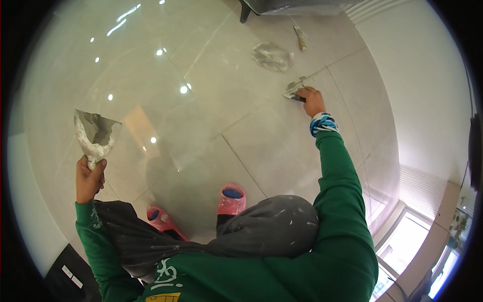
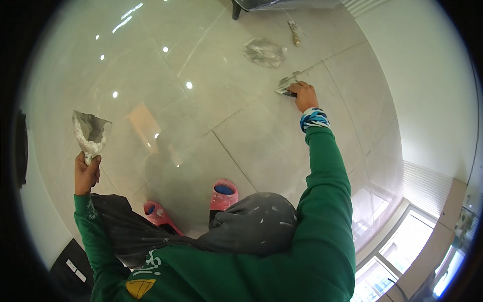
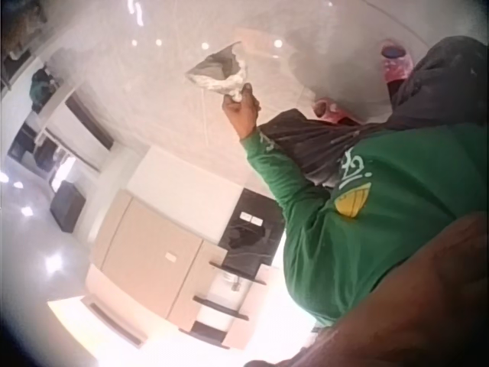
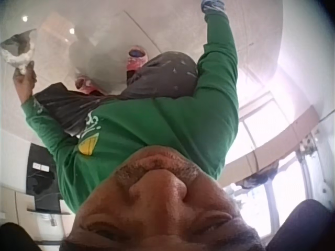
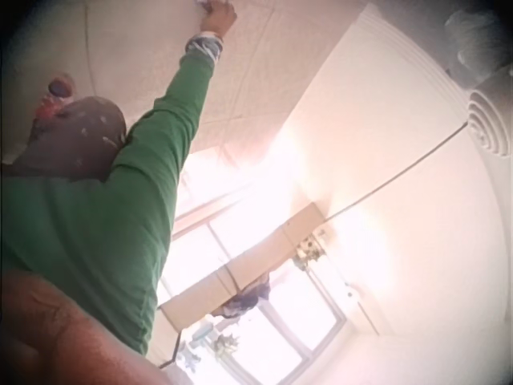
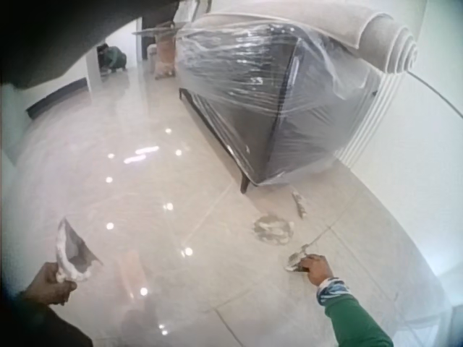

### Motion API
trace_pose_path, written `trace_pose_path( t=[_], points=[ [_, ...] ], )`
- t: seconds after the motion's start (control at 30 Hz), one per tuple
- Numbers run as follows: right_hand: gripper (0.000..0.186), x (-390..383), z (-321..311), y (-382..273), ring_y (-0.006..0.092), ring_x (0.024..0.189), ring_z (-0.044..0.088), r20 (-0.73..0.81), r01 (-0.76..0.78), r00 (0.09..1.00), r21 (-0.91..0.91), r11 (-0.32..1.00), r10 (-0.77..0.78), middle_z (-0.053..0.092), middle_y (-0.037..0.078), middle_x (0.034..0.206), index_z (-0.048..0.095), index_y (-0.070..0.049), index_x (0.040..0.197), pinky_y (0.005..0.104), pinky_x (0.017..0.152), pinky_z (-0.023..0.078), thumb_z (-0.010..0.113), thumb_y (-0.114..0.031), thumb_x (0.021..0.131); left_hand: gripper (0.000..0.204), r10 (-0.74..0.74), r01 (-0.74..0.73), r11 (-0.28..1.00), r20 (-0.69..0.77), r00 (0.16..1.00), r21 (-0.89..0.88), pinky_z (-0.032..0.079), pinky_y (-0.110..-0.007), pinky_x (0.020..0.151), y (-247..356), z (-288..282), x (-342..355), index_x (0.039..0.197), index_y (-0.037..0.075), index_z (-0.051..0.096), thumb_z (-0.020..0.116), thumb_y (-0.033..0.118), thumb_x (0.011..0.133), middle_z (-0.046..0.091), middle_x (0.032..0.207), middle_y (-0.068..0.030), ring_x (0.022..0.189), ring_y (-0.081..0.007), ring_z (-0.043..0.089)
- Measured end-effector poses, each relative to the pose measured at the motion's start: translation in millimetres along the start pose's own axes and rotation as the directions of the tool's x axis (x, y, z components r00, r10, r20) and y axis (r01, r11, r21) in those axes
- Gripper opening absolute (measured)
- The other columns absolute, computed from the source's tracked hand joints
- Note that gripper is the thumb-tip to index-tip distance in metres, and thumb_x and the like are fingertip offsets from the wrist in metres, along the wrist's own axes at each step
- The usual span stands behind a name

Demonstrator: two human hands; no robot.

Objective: The person wipes a tile surface with a cloth, then uses a putty knife to apply and smooth material into the grout lines between tiles.

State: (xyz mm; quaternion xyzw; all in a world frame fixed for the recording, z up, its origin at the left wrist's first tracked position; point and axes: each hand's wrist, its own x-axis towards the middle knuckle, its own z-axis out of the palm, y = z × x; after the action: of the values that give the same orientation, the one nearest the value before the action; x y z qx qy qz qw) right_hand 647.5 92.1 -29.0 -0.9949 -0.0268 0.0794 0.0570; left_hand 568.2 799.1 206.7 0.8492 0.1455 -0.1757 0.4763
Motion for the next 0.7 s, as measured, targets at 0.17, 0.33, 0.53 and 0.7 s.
trace_pose_path(
  t=[0.17, 0.33, 0.53, 0.7],
  points=[
    [0.049, -4.6, 1.5, -12.9, 0.0307, 0.131, 0.056, -0.225, 0.179, 0.960, 0.030, 0.983, -0.168, 0.070, 0.005, 0.132, 0.077, -0.013, 0.118, 0.0444, 0.109, 0.044, 0.057, 0.009, 0.079, 0.022, 0.008, -0.008, 1.000, 0.002, 1.000, -0.008, 0.039, -0.023, 0.039, 1.8, 2.1, 0.8, 0.101, 0.001, 0.059, 0.071, 0.019, 0.095, 0.054, 0.060, 0.0016, 0.044, -0.0061, 0.048],
    [0.054, -11.8, 8.2, -24.3, 0.0297, 0.134, 0.054, -0.050, 0.069, 0.996, 0.033, 0.997, -0.068, 0.066, 0.006, 0.138, 0.075, -0.014, 0.122, 0.0446, 0.111, 0.042, 0.058, 0.010, 0.077, 0.021, 0.015, -0.015, 1.000, 0.001, 1.000, -0.009, 0.040, -0.023, 0.040, 1.6, 3.3, 2.0, 0.101, 0.001, 0.059, 0.070, 0.017, 0.095, 0.054, 0.061, 0.0017, 0.043, -0.0060, 0.048],
    [0.055, -23.1, 12.7, -40.3, 0.0304, 0.133, 0.055, -0.104, 0.103, 0.990, 0.070, 0.992, -0.096, 0.067, 0.009, 0.136, 0.075, -0.012, 0.120, 0.0445, 0.109, 0.043, 0.058, 0.012, 0.074, 0.019, 0.024, -0.023, 1.000, 0.010, 1.000, -0.014, 0.040, -0.023, 0.039, 0.3, -0.2, 3.3, 0.100, 0.001, 0.060, 0.070, 0.017, 0.095, 0.055, 0.062, 0.0019, 0.044, -0.0059, 0.049],
    [0.056, -29.9, 18.9, -51.2, 0.0313, 0.132, 0.056, -0.223, 0.081, 0.972, 0.030, 0.996, -0.072, 0.067, 0.008, 0.135, 0.074, -0.013, 0.121, 0.0451, 0.106, 0.044, 0.057, 0.012, 0.073, 0.018, 0.008, -0.008, 1.000, 0.016, 1.000, 0.012, 0.041, -0.023, 0.040, -3.7, -1.4, 6.5, 0.099, 0.001, 0.060, 0.069, 0.017, 0.095, 0.055, 0.063, 0.0019, 0.044, -0.0060, 0.049]
  ],
)
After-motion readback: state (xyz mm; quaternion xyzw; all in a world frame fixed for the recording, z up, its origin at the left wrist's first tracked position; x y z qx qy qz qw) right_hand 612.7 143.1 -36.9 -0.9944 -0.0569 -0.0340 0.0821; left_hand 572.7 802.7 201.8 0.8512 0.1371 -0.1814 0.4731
